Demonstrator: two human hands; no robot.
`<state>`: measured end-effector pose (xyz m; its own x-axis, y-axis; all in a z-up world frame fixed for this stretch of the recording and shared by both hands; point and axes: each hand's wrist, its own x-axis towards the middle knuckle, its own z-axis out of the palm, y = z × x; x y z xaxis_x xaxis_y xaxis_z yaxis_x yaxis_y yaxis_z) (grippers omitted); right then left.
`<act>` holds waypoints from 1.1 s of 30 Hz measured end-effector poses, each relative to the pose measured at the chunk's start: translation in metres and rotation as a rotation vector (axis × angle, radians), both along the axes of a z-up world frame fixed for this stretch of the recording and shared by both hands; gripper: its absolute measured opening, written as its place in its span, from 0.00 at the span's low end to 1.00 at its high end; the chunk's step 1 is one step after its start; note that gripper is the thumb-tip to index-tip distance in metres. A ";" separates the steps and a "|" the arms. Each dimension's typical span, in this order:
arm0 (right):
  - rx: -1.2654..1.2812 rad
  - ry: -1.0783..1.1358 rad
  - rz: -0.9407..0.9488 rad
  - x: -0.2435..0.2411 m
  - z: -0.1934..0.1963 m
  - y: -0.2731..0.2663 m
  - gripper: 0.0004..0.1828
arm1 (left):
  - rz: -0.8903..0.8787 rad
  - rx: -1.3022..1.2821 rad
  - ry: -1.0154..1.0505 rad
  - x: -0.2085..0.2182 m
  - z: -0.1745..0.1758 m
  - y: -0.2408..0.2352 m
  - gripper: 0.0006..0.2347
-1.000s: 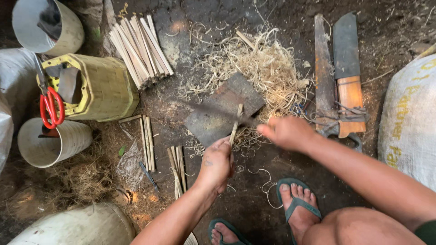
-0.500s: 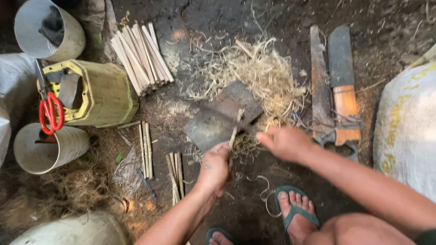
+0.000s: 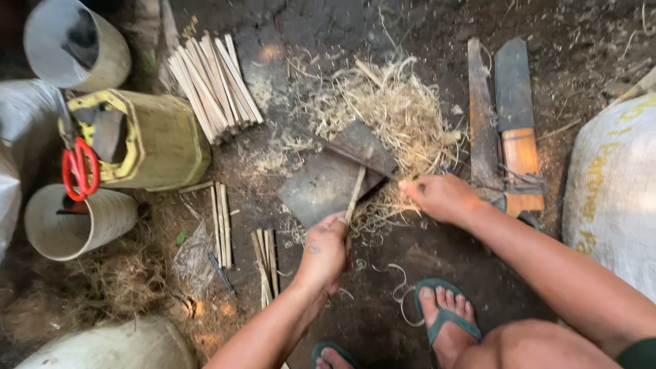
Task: The person sits on the ground and uses a knife to sharpen thin wooden sticks one by one. They hold each stick against a metal block and scrape the blade along it to create a point, then place the finished stick into a pile.
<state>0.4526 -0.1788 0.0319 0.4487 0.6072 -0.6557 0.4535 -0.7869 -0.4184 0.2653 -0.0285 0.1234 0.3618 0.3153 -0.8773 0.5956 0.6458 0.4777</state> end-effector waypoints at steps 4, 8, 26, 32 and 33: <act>0.151 -0.036 0.010 0.002 -0.008 -0.003 0.34 | 0.002 0.057 -0.023 -0.006 -0.001 -0.007 0.15; 0.084 0.049 -0.020 -0.017 -0.003 -0.015 0.31 | -0.211 0.340 -0.022 -0.017 -0.015 -0.003 0.15; 0.089 -0.141 0.187 -0.024 0.031 -0.001 0.32 | -0.320 0.649 -0.190 -0.027 -0.019 -0.017 0.16; 0.044 -0.106 0.194 -0.019 0.018 -0.007 0.32 | -0.318 0.557 -0.079 -0.029 -0.028 -0.024 0.16; 0.040 -0.127 0.163 -0.013 0.013 -0.006 0.33 | -0.318 0.550 -0.071 -0.031 -0.028 -0.025 0.16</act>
